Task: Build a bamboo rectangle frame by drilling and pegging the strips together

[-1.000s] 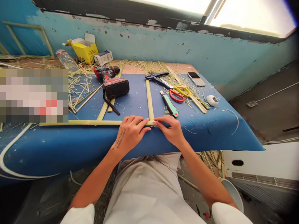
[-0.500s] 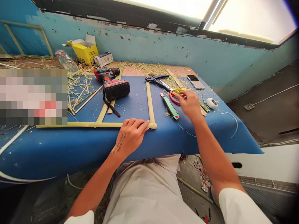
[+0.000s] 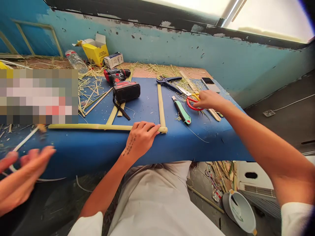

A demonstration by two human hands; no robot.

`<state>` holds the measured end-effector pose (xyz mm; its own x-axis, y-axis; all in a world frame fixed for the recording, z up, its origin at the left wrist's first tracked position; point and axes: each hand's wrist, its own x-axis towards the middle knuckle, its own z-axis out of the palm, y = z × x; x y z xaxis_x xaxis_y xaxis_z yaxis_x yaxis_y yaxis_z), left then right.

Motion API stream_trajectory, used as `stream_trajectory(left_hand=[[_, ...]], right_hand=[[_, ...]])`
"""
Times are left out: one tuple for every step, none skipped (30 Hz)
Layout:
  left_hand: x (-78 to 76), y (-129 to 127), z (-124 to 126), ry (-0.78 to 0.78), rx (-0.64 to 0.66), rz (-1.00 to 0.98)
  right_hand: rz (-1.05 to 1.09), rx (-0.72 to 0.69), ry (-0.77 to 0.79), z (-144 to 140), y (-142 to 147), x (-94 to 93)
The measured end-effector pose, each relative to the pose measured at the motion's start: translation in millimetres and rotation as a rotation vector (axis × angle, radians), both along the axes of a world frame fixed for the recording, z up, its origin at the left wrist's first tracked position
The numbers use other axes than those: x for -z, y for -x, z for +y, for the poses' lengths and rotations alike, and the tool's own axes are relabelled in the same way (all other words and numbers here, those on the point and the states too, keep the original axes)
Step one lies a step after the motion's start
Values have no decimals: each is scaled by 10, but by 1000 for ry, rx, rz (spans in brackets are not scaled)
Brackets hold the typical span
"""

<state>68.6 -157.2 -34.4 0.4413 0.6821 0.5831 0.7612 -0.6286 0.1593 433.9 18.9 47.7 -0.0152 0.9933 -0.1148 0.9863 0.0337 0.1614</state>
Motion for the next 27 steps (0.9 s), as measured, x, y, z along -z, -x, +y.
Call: stream_trajectory(left_hand=[[0, 1, 3, -5, 7, 5], [0, 3, 6, -13, 17, 9], [-1, 4, 5, -21, 28, 12], [-2, 5, 0, -30, 40, 12], [-4, 6, -9, -38, 52, 10], [-7, 6, -23, -42, 60, 6], [-11, 5, -41, -42, 65, 2], [-15, 4, -61, -38, 67, -2], [-19, 2, -81, -33, 67, -6], [-25, 1, -99, -28, 65, -12], [-32, -1, -114, -25, 65, -15], [-40, -2, -125, -24, 67, -18], [-49, -2, -131, -22, 72, -19], [-57, -2, -135, -18, 78, -17], [-64, -1, -137, -12, 83, -14], [-68, -1, -138, -6, 86, -12], [-68, 0, -140, -1, 93, -10], [-64, -1, -144, 0, 102, -8], [-54, -2, -151, -4, 113, -6], [-41, -4, -161, -13, 121, -8], [-26, -7, -175, -24, 125, -12], [-14, -11, -191, -33, 124, -20], [-7, -13, -211, -38, 119, -28], [-8, -13, -231, -35, 114, -37], [-22, -9, -250, -20, 115, -42], [-47, -2, -262, 8, 120, -43], [-83, 10, -263, 48, 127, -41]], right_hand=[[-18, 6, 2, -12, -12, -6], [-28, 10, -11, -25, -28, -9], [-29, 9, -40, -39, -48, -13], [-21, 7, -80, -56, -71, -18], [-10, 2, -120, -75, -95, -25], [1, -5, -154, -97, -119, -37], [15, -14, -187, -123, -141, -52], [31, -23, -215, -152, -158, -69], [53, -34, -241, -184, -168, -89], [80, -47, -270, -220, -170, -108], [111, -66, -301, -257, -164, -124], [145, -88, -333, -295, -150, -135], [178, -111, -366, -333, -132, -141], [211, -130, -400, -367, -110, -139], [240, -144, -432, -394, -89, -129], [266, -150, -463, -414, -70, -112], [288, -149, -491, -423, -55, -89], [308, -143, -516, -421, -46, -63], [325, -134, -537, -410, -40, -35], [342, -118, -555, -392, -37, -8], [358, -95, -572, -370, -36, 16], [376, -63, -590, -350, -36, 34], [395, -24, -611, -334, -34, 45], [416, 18, -636, -327, -30, 48], [437, 58, -662, -331, -25, 45], [460, 93, -688, -347, -19, 35], [489, 116, -709, -376, -11, 22]])
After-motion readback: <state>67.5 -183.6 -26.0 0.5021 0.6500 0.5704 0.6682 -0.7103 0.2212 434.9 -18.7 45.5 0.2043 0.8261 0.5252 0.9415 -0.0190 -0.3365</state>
